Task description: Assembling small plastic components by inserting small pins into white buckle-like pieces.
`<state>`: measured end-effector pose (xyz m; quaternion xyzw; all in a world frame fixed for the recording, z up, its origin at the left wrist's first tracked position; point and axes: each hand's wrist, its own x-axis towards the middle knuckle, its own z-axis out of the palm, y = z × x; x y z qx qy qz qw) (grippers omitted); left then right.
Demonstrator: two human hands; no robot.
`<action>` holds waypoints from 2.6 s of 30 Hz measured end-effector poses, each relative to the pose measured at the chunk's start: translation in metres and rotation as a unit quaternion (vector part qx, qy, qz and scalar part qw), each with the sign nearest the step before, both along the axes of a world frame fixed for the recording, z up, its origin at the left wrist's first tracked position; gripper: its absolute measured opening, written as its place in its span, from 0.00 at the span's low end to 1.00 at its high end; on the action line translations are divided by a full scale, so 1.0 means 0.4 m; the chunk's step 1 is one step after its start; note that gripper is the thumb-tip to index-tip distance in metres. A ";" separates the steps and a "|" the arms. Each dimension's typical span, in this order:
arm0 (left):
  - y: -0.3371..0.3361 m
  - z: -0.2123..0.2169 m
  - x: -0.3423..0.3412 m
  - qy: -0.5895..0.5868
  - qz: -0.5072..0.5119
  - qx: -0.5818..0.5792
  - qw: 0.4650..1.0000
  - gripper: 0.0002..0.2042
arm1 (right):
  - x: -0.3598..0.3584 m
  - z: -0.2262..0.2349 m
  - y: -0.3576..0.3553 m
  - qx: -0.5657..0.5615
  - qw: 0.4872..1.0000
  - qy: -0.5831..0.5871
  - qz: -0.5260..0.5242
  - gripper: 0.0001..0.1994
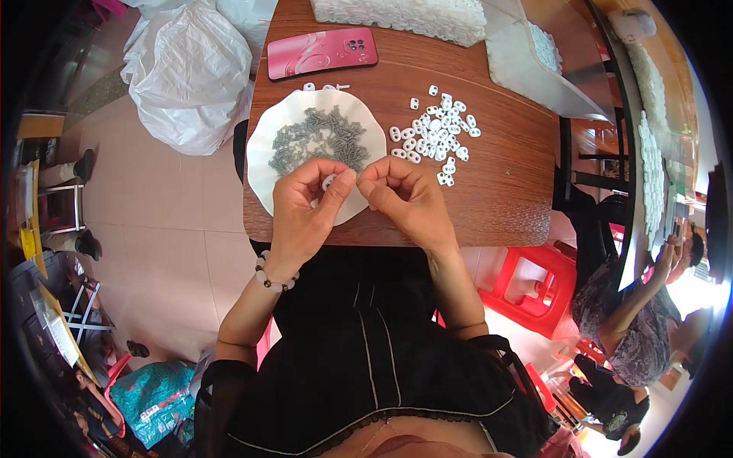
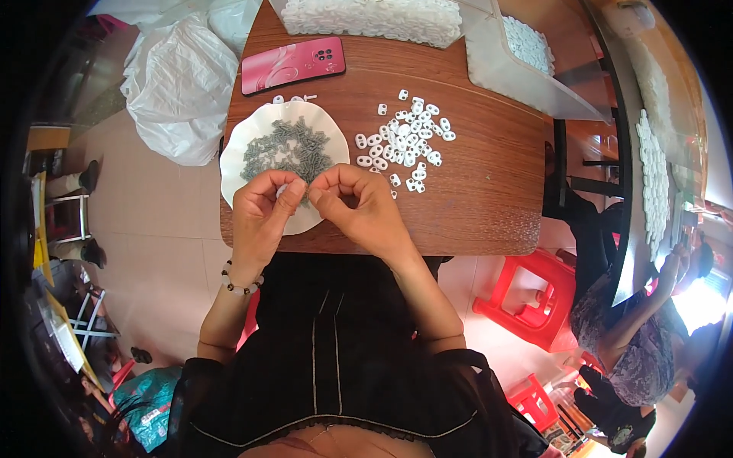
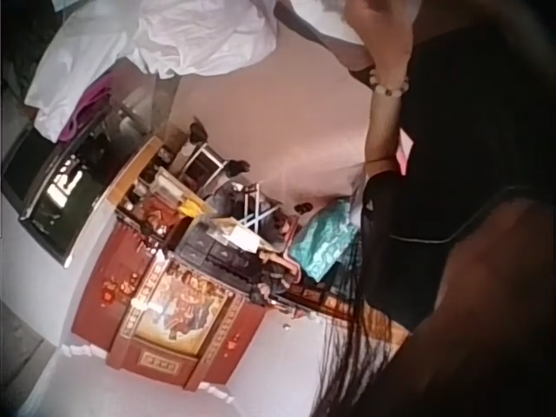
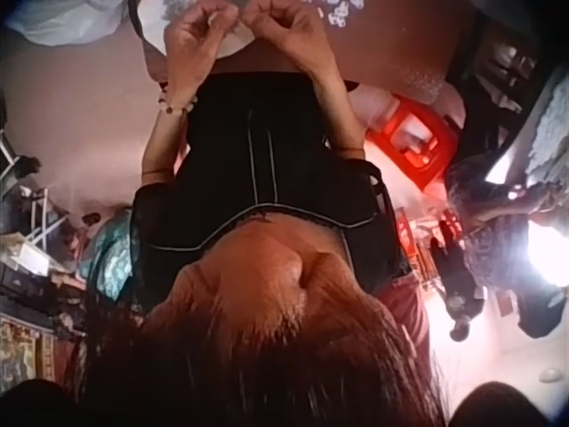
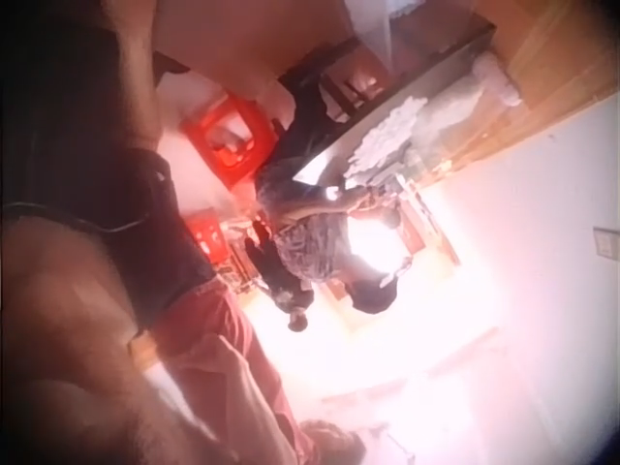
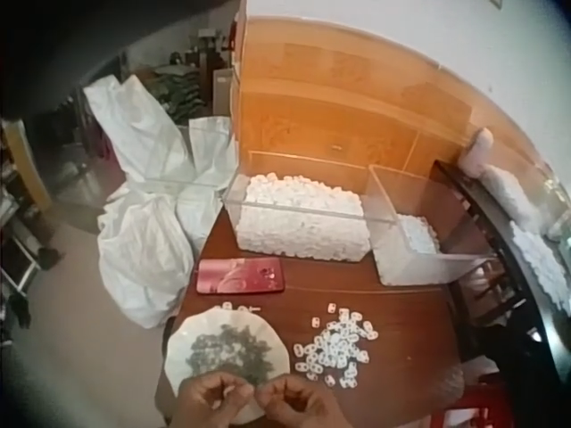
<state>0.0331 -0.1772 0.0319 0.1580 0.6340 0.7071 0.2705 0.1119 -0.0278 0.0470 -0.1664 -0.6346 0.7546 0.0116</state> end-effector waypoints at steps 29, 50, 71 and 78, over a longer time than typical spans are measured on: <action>0.025 0.003 0.026 -0.086 0.033 0.052 0.994 0.07 | 0.026 0.005 0.026 0.071 0.997 0.008 -0.035 0.08; 0.129 0.004 0.138 -0.145 -0.103 0.011 0.984 0.08 | 0.200 -0.021 0.067 -0.015 0.983 -0.013 -0.181 0.06; 0.129 0.006 0.150 -0.168 -0.074 0.002 0.983 0.09 | 0.195 -0.007 0.029 0.013 0.974 -0.014 -0.224 0.01; 0.124 -0.004 0.143 -0.157 -0.071 0.020 0.985 0.09 | 0.189 -0.010 0.025 0.017 0.973 -0.016 -0.230 0.01</action>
